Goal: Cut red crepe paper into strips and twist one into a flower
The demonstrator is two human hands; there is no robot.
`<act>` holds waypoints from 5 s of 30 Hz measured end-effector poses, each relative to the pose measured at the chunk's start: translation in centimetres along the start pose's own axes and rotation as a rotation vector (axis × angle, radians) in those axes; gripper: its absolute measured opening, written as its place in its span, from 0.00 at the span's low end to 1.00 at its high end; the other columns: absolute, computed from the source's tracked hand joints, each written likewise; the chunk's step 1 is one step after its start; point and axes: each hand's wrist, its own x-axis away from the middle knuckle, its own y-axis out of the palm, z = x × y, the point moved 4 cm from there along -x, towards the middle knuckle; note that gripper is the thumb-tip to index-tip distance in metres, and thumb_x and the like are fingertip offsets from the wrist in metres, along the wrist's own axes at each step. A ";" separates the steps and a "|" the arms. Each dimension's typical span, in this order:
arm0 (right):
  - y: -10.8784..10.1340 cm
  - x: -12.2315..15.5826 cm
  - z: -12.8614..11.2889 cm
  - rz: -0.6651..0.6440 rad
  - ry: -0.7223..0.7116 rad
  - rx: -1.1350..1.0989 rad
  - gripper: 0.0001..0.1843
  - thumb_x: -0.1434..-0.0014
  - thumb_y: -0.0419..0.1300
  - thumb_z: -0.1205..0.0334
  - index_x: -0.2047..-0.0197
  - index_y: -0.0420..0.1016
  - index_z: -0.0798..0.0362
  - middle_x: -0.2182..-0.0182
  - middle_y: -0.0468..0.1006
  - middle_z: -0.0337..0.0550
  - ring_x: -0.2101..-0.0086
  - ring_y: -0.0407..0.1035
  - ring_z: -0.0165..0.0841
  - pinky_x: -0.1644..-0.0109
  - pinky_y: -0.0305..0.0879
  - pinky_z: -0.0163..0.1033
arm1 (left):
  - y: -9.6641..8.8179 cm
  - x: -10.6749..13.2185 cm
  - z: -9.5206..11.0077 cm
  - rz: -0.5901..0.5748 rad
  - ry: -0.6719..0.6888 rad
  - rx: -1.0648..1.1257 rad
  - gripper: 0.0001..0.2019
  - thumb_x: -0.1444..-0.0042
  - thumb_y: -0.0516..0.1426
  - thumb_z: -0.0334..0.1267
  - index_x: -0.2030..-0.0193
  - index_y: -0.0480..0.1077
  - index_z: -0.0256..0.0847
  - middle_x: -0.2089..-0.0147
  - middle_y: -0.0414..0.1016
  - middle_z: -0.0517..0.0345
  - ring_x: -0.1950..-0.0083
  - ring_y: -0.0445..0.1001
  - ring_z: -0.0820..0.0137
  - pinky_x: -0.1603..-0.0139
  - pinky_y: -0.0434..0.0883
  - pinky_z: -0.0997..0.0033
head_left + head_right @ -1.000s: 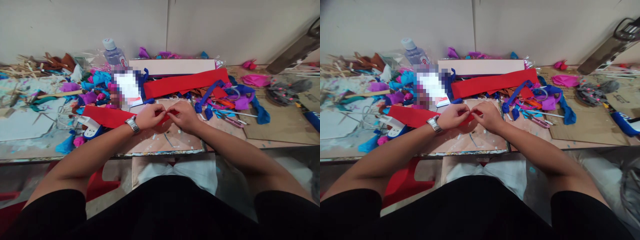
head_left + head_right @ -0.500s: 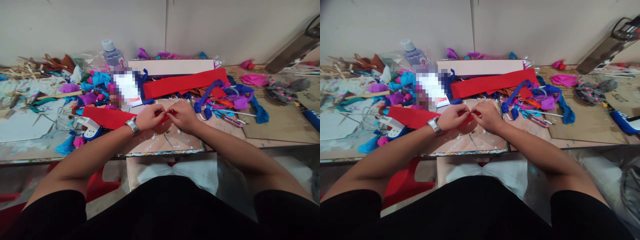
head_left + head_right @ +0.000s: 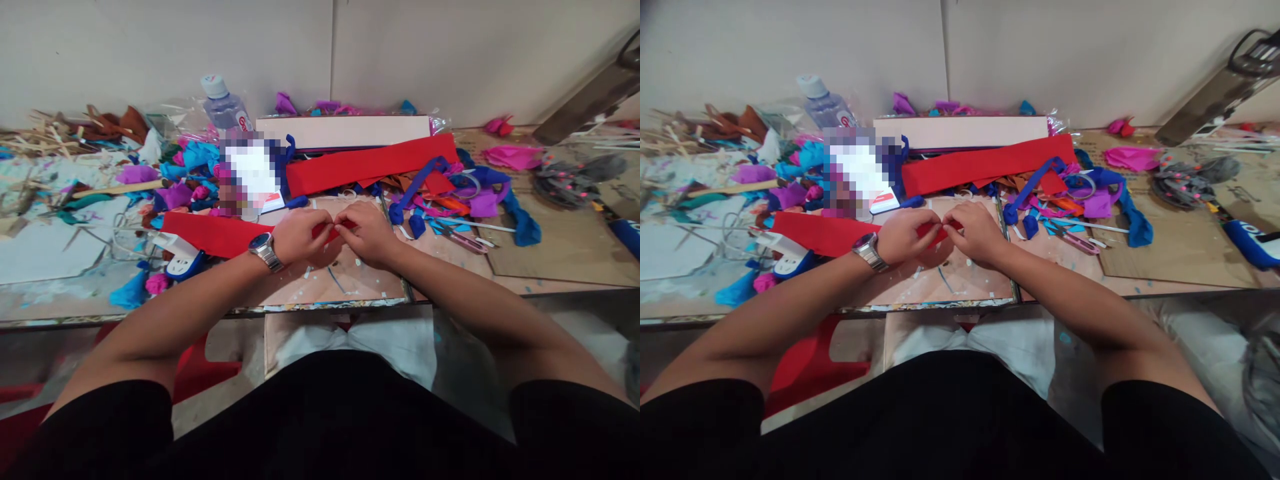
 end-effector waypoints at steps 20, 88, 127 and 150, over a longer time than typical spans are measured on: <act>0.3 -0.2 0.1 -0.046 0.010 0.020 0.03 0.38 0.59 0.64 0.61 0.73 0.50 0.62 0.80 0.48 0.57 0.68 0.44 0.48 0.60 0.50 | 0.4 0.1 -0.1 -0.061 0.025 -0.017 0.14 0.29 0.52 0.43 0.53 0.79 0.42 0.57 0.85 0.51 0.58 0.80 0.62 0.53 0.70 0.59; -0.4 0.1 -0.3 -0.012 -0.050 0.045 0.11 0.31 0.63 0.58 0.56 0.88 0.47 0.64 0.87 0.43 0.59 0.75 0.42 0.44 0.62 0.52 | -1.1 -0.7 -1.0 -0.244 -0.062 0.167 0.17 0.36 0.53 0.45 0.60 0.83 0.40 0.68 0.82 0.55 0.71 0.73 0.70 0.66 0.65 0.67; -0.5 0.0 -0.3 -0.028 -0.021 0.060 0.11 0.32 0.62 0.58 0.55 0.87 0.51 0.62 0.87 0.46 0.58 0.75 0.43 0.46 0.61 0.51 | -0.6 -0.4 -0.9 -0.124 0.026 -0.016 0.17 0.33 0.53 0.45 0.57 0.82 0.41 0.63 0.84 0.51 0.65 0.78 0.66 0.63 0.66 0.65; -0.5 -0.2 -0.1 -0.012 0.003 0.077 0.07 0.34 0.62 0.60 0.62 0.82 0.50 0.63 0.86 0.45 0.58 0.74 0.42 0.45 0.59 0.52 | -0.6 -0.5 -1.4 -0.108 -0.113 -0.121 0.17 0.30 0.53 0.46 0.56 0.82 0.42 0.59 0.84 0.50 0.61 0.79 0.62 0.60 0.67 0.63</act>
